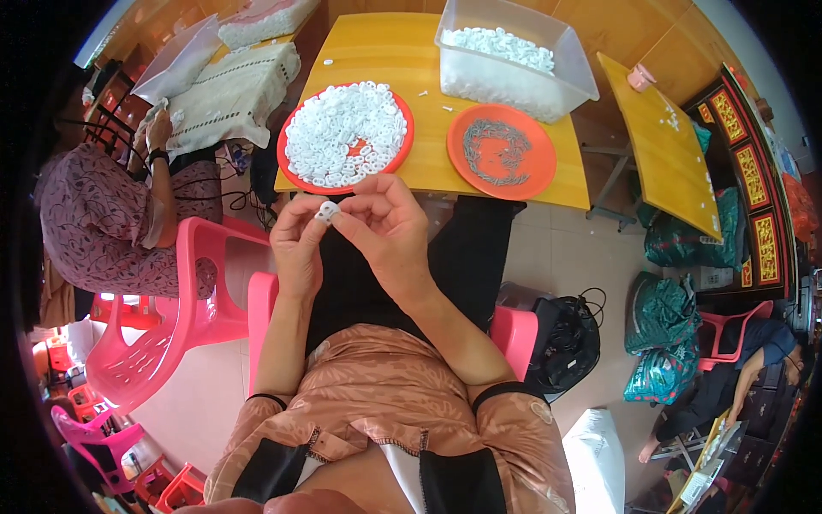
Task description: Assembling small white plastic components by inserting metal pins into them.
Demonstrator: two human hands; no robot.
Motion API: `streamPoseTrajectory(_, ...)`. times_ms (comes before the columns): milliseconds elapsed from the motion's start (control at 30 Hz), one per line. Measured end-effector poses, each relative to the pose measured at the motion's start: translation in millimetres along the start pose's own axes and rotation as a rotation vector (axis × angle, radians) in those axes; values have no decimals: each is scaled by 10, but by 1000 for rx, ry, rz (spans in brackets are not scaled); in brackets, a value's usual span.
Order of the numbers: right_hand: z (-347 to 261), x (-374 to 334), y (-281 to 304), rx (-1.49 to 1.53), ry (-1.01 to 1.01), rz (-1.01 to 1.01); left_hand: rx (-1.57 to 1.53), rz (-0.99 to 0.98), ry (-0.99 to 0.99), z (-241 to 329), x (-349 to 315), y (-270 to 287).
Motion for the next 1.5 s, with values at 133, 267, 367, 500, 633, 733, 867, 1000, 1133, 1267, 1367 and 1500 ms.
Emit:
streamPoseTrajectory(133,-10,-6,-25,50,-7,-42,109,-265,-117,42,63,-55)
streamPoseTrajectory(267,-10,-24,-50,87,-41,-46,-17,-318,-73,-21,37,-63)
streamPoseTrajectory(367,-18,-39,-72,147,-56,-77,49,-310,-157,-16,33,-53)
streamPoseTrajectory(500,-4,-52,-70,130,-61,-79,81,-289,-190,15,14,-74)
streamPoseTrajectory(633,-24,-18,-53,40,-140,-70,-38,-185,-105,-4,-22,-135)
streamPoseTrajectory(733,-28,11,-20,3,-235,-157,-98,-116,-22,-3,-55,-188)
streamPoseTrajectory(867,-9,14,-7,-95,-221,-237,-198,-139,86,-99,-75,-154)
streamPoseTrajectory(1000,-47,21,34,-74,-261,-226,-148,-157,116,-54,-67,-198)
streamPoseTrajectory(1133,-78,11,7,-81,-280,-239,-145,-186,52,-39,-51,-150)
streamPoseTrajectory(1267,-147,9,-48,-459,-106,-277,-160,-48,118,-62,-72,-140)
streamPoseTrajectory(1367,-179,-7,-110,-814,206,-341,-193,-19,140,-19,-70,-189)
streamPoseTrajectory(1500,-49,-19,-107,-1004,402,-276,-224,3,157,-14,-94,-256)
Point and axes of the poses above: each hand's wrist, its own x-axis towards the middle knuckle, its own y-axis out of the back of the hand, z = x × y, the point moved 3 cm from there along x, towards the middle knuckle, and after that the axes turned 2 degrees about x, right-handed, at the moved point
